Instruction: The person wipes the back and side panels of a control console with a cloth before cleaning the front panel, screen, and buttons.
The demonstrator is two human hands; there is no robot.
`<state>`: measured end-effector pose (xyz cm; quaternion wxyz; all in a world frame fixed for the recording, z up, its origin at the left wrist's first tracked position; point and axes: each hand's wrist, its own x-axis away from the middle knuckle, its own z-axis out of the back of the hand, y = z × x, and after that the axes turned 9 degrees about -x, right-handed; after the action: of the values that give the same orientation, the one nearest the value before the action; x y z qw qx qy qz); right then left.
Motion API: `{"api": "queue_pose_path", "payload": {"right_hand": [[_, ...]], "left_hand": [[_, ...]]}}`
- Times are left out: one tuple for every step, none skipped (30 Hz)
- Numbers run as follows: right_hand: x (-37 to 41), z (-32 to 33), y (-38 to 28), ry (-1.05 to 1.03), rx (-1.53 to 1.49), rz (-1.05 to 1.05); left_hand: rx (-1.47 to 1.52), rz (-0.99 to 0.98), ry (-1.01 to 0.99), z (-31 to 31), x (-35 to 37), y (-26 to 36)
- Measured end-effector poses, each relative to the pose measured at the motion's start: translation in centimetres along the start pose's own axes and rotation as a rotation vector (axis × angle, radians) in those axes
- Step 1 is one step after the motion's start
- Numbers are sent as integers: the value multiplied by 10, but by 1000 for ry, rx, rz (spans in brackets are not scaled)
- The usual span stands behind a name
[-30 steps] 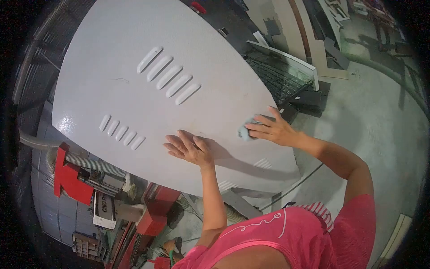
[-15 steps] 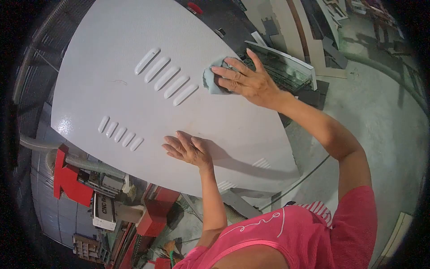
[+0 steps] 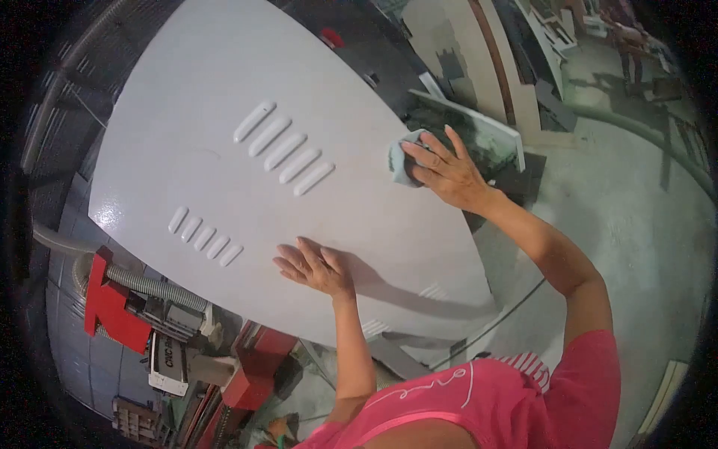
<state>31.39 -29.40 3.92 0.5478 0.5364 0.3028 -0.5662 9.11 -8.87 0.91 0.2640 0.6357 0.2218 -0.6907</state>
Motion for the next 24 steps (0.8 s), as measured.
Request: {"api": "queue_pose_path", "payload": {"right_hand": [[-15,-1,2,37,0,13],[-33,-3,8,83,8,35],[-52,-1,9,114,45,51],[-71,2,12,120,71,68],[-90,5,14,132,72,72],[-108,9,15,141,67,73],[-127,12,17,152,68,92],[-148,14,19,185,118,86],[-169,15,21,215,164,77],[-189,19,24,219,161,88],[-209,23,27,232,207,100],[-229,27,31,245,254,109],[-247,29,35,245,254,114],[-264,30,39,283,267,146],[-280,30,44,320,277,176],[-296,30,49,317,270,177],[-311,29,54,373,271,225],[-324,29,56,428,272,271],[-336,33,54,423,263,271],[-348,37,51,376,172,235],[-352,38,52,328,84,199],[-352,37,53,321,79,195],[-351,36,54,304,41,206],[-349,35,54,287,3,218]], "left_hand": [[3,-2,6,-2,3,-3],[6,3,-10,-3,4,-5],[1,4,-3,-5,5,-6],[-9,6,-5,-4,5,-5],[-5,18,22,-6,5,-5],[-22,3,24,-5,4,-4],[-43,-13,21,-4,3,-3],[-49,-3,34,-3,1,-2],[-41,5,20,-2,2,-2],[-31,11,5,-1,2,-1],[-33,17,11,-1,1,-1],[-23,9,19,-1,1,-2],[-13,0,24,-2,1,-2],[-14,4,24,-2,2,-2],[-21,0,20,-3,3,-3],[-30,-4,14,-3,4,-4],[-36,0,8,-3,4,-5],[-37,-2,12,-4,4,-5],[-36,-4,17,-4,4,-4],[-41,-1,8,-4,4,-4],[-34,0,8,-3,4,-4],[-25,0,9,-3,4,-4],[-26,1,0,-4,4,-4],[-20,-2,7,-4,4,-4]]}}
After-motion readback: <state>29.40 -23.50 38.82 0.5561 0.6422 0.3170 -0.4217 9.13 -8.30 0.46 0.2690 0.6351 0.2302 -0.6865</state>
